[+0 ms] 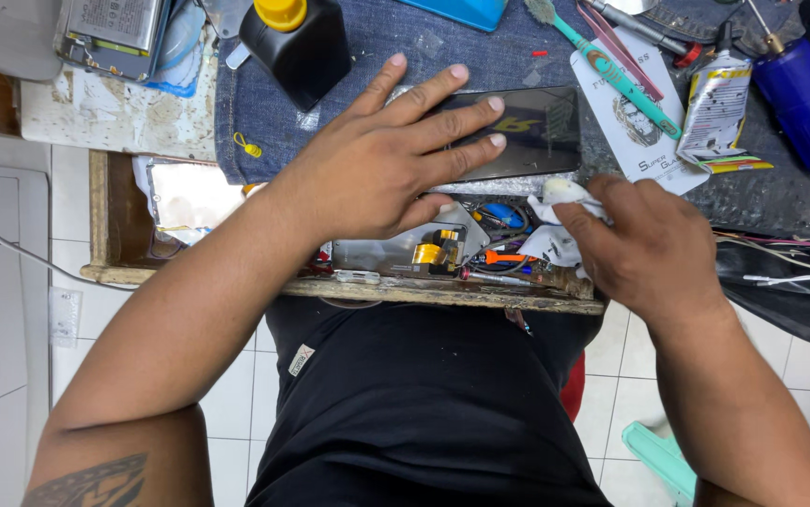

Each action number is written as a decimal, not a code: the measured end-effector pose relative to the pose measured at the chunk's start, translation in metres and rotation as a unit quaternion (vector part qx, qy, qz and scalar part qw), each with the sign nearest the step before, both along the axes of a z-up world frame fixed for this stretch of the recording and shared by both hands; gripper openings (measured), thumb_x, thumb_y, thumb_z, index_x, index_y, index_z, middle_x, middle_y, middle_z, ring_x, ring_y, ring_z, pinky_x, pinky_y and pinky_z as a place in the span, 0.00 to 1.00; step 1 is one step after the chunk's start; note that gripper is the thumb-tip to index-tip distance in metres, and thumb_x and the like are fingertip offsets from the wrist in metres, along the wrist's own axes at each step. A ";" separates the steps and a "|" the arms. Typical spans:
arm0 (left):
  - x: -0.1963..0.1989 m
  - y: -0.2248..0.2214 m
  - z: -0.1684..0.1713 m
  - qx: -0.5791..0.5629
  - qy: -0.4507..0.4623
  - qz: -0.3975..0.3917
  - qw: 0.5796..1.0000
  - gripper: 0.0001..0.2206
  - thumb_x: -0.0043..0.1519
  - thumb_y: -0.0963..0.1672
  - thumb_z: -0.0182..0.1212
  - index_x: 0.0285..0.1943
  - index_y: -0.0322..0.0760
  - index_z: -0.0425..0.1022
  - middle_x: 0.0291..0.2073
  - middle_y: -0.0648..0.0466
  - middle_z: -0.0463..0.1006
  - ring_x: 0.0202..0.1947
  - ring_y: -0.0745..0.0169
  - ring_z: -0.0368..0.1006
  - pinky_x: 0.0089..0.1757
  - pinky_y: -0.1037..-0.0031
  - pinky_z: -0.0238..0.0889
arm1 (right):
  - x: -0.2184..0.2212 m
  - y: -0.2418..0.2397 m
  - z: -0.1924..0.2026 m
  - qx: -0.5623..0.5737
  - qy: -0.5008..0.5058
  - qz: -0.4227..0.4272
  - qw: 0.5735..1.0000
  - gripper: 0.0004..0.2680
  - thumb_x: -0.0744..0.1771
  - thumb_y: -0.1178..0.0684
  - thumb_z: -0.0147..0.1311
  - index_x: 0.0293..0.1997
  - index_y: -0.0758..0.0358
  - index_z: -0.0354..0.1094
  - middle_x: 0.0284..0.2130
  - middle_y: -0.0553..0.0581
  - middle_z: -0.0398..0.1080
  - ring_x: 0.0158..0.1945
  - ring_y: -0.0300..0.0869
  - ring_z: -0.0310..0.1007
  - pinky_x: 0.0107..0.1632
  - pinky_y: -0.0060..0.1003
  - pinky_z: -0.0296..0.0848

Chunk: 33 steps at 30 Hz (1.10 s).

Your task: The person applies adhesive from a tube to the perimeter of a smartphone frame, aligns and presses a back panel onto the device, and wipes the exterior surfaces with a cloth.

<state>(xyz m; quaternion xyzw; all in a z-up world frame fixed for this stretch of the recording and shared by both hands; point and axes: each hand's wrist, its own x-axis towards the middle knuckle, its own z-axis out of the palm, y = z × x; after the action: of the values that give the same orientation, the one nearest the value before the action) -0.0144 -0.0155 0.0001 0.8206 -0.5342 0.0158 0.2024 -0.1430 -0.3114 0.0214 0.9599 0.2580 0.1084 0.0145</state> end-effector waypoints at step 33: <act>0.008 -0.004 -0.005 -0.003 0.085 -0.007 0.996 0.33 0.50 0.49 0.74 0.68 0.61 0.71 0.73 0.63 0.59 0.73 0.53 0.51 0.68 0.47 0.39 | 0.025 0.059 0.005 -0.030 0.026 0.034 0.999 0.13 0.61 0.55 0.61 0.49 0.46 0.78 0.38 0.48 0.67 0.37 0.42 0.68 0.34 0.38 0.69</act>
<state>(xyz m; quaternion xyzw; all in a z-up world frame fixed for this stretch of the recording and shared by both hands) -0.0059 -0.0197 -0.0052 0.8147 -0.5207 -0.0537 0.2495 -0.1182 -0.2523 0.0268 0.9523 0.2935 0.0763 0.0332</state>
